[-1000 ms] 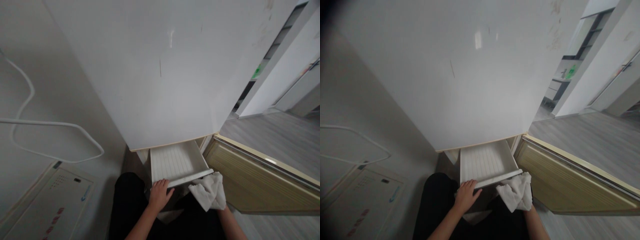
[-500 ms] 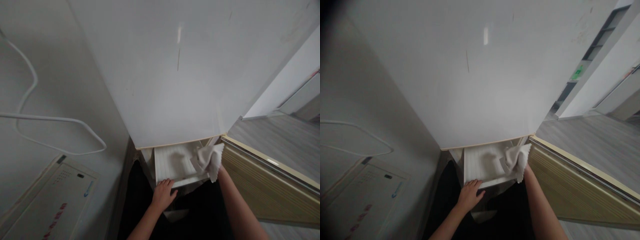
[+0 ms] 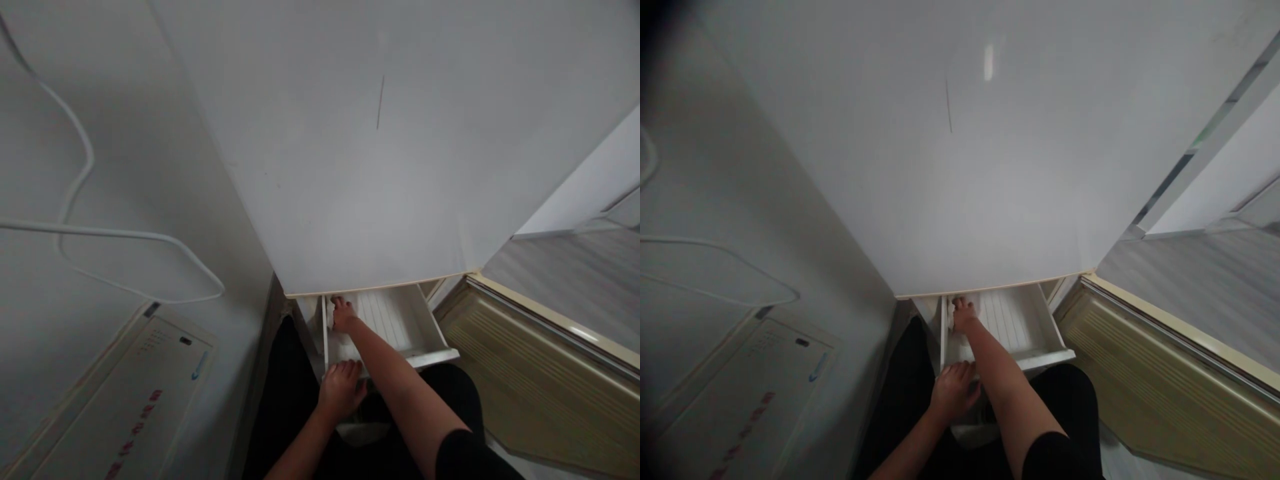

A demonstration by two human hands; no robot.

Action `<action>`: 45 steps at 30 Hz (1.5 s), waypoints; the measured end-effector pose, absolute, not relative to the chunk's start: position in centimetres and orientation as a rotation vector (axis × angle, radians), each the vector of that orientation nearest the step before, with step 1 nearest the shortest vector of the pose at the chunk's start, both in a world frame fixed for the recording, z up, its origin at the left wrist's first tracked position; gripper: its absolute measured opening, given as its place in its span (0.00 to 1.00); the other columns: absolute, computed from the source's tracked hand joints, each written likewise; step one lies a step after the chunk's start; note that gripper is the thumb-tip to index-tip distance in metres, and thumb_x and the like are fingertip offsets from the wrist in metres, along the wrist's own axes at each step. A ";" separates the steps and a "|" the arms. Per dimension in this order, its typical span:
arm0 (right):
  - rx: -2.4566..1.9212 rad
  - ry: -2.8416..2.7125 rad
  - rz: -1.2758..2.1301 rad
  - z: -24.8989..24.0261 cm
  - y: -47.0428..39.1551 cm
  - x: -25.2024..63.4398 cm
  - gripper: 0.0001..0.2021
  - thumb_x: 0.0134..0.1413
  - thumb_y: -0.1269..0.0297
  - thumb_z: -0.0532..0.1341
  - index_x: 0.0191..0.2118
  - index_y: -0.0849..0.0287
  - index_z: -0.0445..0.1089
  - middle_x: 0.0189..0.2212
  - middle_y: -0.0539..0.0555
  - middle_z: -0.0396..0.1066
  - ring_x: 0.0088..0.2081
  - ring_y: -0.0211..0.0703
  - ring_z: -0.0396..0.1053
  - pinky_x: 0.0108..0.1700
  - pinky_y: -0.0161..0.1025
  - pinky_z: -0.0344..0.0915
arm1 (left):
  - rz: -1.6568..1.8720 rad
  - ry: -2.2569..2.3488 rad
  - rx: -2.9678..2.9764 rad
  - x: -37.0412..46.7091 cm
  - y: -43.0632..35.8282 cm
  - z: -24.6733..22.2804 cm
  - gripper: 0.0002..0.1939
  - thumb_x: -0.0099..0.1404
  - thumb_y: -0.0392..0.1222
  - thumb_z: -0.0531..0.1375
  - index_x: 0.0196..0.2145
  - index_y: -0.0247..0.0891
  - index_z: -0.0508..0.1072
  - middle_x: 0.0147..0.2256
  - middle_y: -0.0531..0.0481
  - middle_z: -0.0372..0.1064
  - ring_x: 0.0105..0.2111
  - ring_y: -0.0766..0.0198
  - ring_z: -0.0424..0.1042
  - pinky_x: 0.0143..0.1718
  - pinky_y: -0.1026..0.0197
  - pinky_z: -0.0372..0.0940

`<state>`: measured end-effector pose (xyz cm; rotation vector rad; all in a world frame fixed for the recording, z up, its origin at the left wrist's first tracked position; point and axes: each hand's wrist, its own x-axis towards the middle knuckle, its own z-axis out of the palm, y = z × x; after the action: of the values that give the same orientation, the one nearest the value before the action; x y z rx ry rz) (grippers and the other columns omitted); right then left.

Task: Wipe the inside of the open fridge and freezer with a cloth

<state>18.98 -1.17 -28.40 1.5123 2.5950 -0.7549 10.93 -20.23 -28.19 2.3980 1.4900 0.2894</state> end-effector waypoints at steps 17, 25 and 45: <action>1.977 2.036 -0.229 -28.6 0.0 35.8 0.55 0.50 0.35 0.64 0.70 0.78 0.54 0.69 0.80 0.47 0.72 0.76 0.39 0.71 0.64 0.25 | 0.832 1.608 2.674 11.5 -20.6 -29.6 0.15 0.59 0.43 0.64 0.44 0.41 0.74 0.38 0.51 0.78 0.36 0.57 0.74 0.39 0.53 0.65; 1.736 2.194 -0.415 -29.3 -0.7 28.8 0.61 0.44 0.29 0.64 0.74 0.68 0.46 0.73 0.74 0.31 0.71 0.84 0.30 0.65 0.74 0.45 | 0.812 1.606 2.701 11.5 -20.5 -29.6 0.16 0.57 0.42 0.64 0.45 0.40 0.73 0.38 0.51 0.77 0.36 0.57 0.74 0.38 0.54 0.65; 1.962 1.899 -0.683 -30.5 -2.7 36.4 0.70 0.36 0.28 0.67 0.74 0.48 0.21 0.72 0.59 0.07 0.71 0.70 0.10 0.69 0.68 0.28 | 0.793 1.584 2.710 11.3 -20.5 -29.7 0.18 0.60 0.40 0.64 0.48 0.39 0.73 0.41 0.50 0.78 0.38 0.56 0.75 0.41 0.53 0.66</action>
<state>36.44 -2.73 -30.45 1.9624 1.8986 -0.6832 11.28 -20.53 -29.75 2.7097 1.5839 0.7927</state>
